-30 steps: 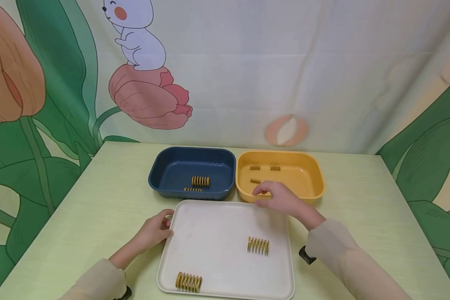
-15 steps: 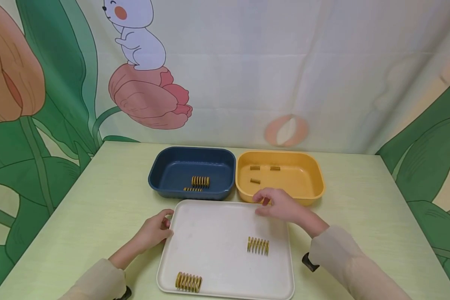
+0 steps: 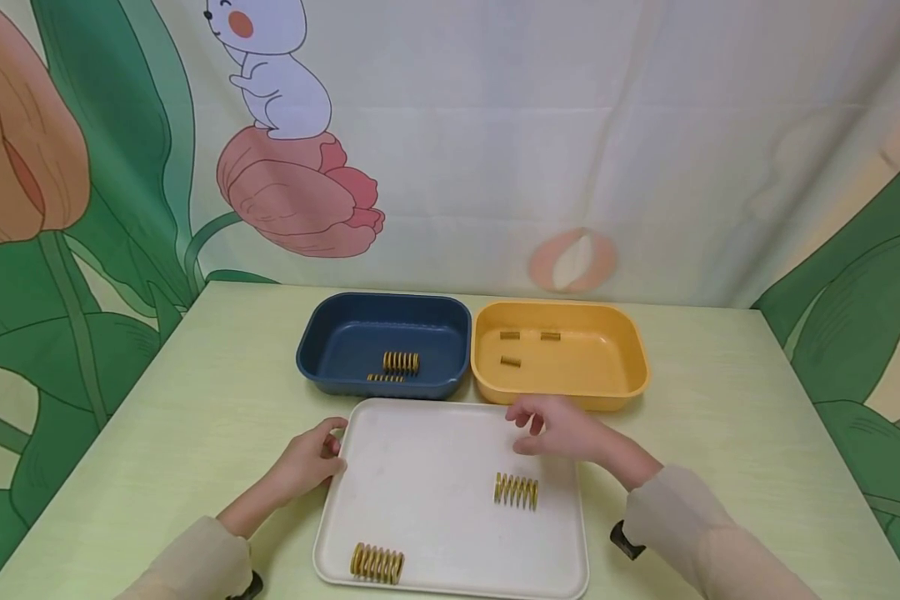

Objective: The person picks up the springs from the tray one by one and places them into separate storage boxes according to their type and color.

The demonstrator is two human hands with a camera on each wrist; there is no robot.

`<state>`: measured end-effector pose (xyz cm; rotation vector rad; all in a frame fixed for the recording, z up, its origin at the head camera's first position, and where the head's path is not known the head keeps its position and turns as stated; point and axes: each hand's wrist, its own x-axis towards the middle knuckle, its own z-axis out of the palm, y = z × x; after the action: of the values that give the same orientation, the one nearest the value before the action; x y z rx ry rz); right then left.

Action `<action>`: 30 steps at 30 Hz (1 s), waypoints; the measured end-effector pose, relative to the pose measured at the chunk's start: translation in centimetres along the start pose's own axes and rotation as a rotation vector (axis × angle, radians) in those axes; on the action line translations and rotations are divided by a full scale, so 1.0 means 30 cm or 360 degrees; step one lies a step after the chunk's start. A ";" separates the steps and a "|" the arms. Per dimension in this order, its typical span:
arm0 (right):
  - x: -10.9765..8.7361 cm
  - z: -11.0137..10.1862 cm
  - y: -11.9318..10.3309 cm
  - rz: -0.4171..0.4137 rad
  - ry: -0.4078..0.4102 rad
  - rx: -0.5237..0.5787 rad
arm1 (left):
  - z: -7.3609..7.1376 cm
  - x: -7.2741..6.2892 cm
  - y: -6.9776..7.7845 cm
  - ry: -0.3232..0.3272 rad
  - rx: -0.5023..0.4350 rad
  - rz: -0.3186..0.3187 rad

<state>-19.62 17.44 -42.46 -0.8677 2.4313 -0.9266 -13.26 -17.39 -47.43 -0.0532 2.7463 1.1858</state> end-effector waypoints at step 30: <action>-0.060 0.082 0.029 0.0087 -0.0150 0.0074 | 0.000 0.004 -0.005 -0.0009 0.0041 0.0014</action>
<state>-17.31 18.03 -44.54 -0.8062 2.3323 -0.8984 -13.35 -17.48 -47.55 -0.0348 2.7590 1.1511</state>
